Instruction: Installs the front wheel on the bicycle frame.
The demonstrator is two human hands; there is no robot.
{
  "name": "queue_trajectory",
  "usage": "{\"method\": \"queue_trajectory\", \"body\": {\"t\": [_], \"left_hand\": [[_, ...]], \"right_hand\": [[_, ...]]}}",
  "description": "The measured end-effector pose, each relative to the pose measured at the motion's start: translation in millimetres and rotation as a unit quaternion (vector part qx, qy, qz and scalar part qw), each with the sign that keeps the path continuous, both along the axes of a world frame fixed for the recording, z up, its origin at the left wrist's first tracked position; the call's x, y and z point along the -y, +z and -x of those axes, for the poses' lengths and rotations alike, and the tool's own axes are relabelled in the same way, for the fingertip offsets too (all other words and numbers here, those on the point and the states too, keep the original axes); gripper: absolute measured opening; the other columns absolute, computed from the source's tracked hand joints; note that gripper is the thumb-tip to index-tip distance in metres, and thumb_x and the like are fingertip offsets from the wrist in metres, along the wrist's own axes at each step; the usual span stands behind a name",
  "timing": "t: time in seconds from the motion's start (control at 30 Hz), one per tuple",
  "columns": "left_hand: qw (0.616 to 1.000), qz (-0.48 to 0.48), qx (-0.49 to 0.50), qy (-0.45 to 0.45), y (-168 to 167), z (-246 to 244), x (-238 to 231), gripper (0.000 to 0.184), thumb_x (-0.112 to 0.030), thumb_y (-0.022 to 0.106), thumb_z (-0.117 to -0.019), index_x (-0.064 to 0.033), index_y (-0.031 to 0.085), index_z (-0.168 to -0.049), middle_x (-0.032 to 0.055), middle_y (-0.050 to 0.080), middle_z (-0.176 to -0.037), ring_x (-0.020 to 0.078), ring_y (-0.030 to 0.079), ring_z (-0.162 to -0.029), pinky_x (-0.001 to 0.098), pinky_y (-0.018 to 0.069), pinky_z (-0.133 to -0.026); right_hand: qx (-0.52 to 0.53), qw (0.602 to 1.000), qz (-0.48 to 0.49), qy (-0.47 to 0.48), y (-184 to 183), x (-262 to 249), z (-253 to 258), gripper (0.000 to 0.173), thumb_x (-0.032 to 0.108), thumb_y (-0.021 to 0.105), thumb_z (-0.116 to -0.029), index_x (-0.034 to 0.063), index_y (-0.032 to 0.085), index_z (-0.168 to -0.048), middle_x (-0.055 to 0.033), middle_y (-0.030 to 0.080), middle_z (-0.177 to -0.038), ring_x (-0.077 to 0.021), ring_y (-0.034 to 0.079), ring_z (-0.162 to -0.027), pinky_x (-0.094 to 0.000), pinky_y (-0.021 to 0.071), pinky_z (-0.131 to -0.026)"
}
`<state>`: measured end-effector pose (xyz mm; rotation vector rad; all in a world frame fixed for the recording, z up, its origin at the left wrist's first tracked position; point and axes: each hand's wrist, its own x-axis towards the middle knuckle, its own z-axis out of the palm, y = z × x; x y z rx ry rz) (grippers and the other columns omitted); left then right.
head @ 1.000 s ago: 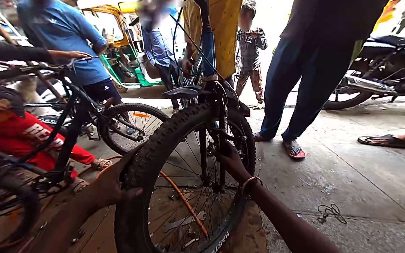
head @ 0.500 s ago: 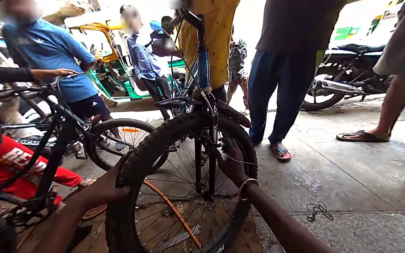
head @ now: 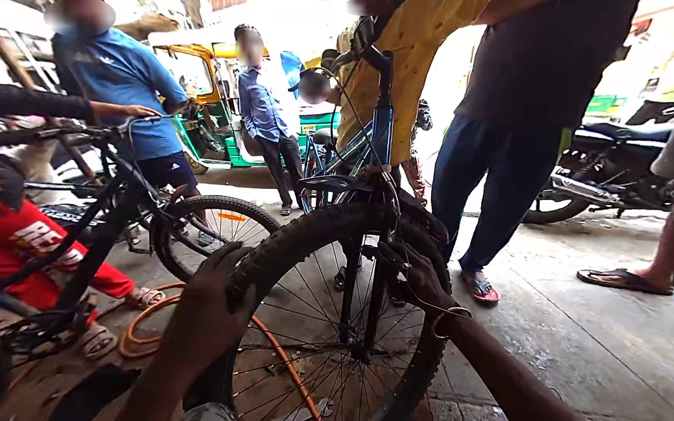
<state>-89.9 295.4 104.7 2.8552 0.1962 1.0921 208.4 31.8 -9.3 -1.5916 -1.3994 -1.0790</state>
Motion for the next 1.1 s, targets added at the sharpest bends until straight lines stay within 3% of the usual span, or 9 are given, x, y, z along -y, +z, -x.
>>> {"method": "queue_trajectory", "body": {"t": [0.1,0.17,0.23,0.37,0.47,0.53,0.67,0.8,1.1], "left_hand": [[0.995,0.008,-0.030,-0.091,5,-39,68,0.040,-0.031,0.070,-0.0922,-0.0181,0.068,-0.130,0.0011,0.069,-0.125,0.0170,0.070,-0.106,0.0434,0.0609,-0.087],[0.981,0.023,-0.095,-0.170,4,-76,96,0.040,-0.029,0.067,-0.0965,-0.0173,0.065,-0.134,0.0013,0.067,-0.130,0.0157,0.070,-0.107,0.0407,0.0608,-0.087],[0.967,0.023,-0.132,-0.217,-1,-112,108,0.044,-0.027,0.066,-0.0990,-0.0165,0.060,-0.141,0.0034,0.062,-0.137,0.0186,0.069,-0.109,0.0420,0.0604,-0.087],[0.960,0.004,-0.075,-0.270,-16,-152,108,0.034,-0.022,0.069,-0.0961,-0.0137,0.067,-0.129,0.0039,0.065,-0.126,0.0171,0.068,-0.097,0.0375,0.0607,-0.083],[0.961,-0.010,-0.026,-0.275,-22,-159,103,0.034,-0.033,0.072,-0.0931,-0.0159,0.071,-0.122,0.0012,0.068,-0.120,0.0150,0.069,-0.100,0.0366,0.0610,-0.083],[0.959,-0.022,0.001,-0.284,-25,-161,105,0.035,-0.039,0.073,-0.0915,-0.0182,0.073,-0.120,-0.0004,0.069,-0.116,0.0136,0.069,-0.101,0.0358,0.0611,-0.082],[0.952,-0.069,0.020,-0.298,-22,-168,113,0.024,-0.031,0.070,-0.0960,-0.0173,0.073,-0.116,0.0017,0.069,-0.109,0.0167,0.069,-0.095,0.0361,0.0608,-0.074],[0.938,-0.071,0.002,-0.339,-12,-169,112,0.023,-0.025,0.072,-0.0950,-0.0165,0.074,-0.117,0.0023,0.068,-0.118,0.0146,0.071,-0.086,0.0340,0.0609,-0.067],[0.933,-0.042,0.001,-0.357,-6,-172,104,0.021,-0.028,0.072,-0.0953,-0.0206,0.073,-0.115,-0.0019,0.067,-0.121,0.0095,0.069,-0.078,0.0311,0.0589,-0.060]], "right_hand": [[-0.016,1.000,-0.009,-0.008,-3,-2,4,0.056,0.027,0.077,-0.0775,0.0042,0.069,-0.128,-0.0155,0.071,-0.115,-0.0261,0.070,-0.102,-0.0431,0.0595,-0.087],[-0.010,0.999,-0.021,-0.022,0,-4,10,0.049,0.027,0.075,-0.0818,0.0031,0.070,-0.124,-0.0154,0.072,-0.112,-0.0250,0.071,-0.099,-0.0408,0.0601,-0.083],[-0.027,0.999,-0.028,-0.019,3,-4,16,0.043,0.024,0.075,-0.0808,0.0029,0.072,-0.118,-0.0155,0.072,-0.113,-0.0233,0.071,-0.100,-0.0394,0.0595,-0.084],[-0.144,0.983,-0.100,0.053,10,-2,33,0.020,0.014,0.074,-0.0849,0.0081,0.077,-0.104,-0.0049,0.068,-0.120,-0.0088,0.066,-0.108,-0.0270,0.0591,-0.091],[-0.200,0.966,-0.148,0.073,3,-5,37,0.013,0.012,0.073,-0.0858,0.0094,0.078,-0.098,-0.0003,0.073,-0.105,-0.0058,0.070,-0.092,-0.0247,0.0621,-0.077],[-0.208,0.963,-0.152,0.077,-1,-5,40,0.012,0.014,0.072,-0.0861,0.0110,0.077,-0.097,0.0023,0.074,-0.100,-0.0027,0.069,-0.089,-0.0226,0.0605,-0.076],[-0.186,0.966,-0.164,0.076,3,-5,38,0.009,0.013,0.073,-0.0831,0.0089,0.074,-0.091,0.0059,0.073,-0.085,0.0036,0.067,-0.081,-0.0173,0.0586,-0.076],[-0.137,0.973,-0.180,0.034,1,-6,29,0.011,0.016,0.074,-0.0825,0.0055,0.071,-0.085,0.0027,0.068,-0.074,0.0042,0.063,-0.069,-0.0150,0.0545,-0.066],[-0.130,0.970,-0.202,0.025,3,-21,29,0.023,0.016,0.078,-0.0753,0.0085,0.071,-0.096,0.0011,0.073,-0.091,-0.0008,0.069,-0.087,-0.0220,0.0596,-0.077]]}}
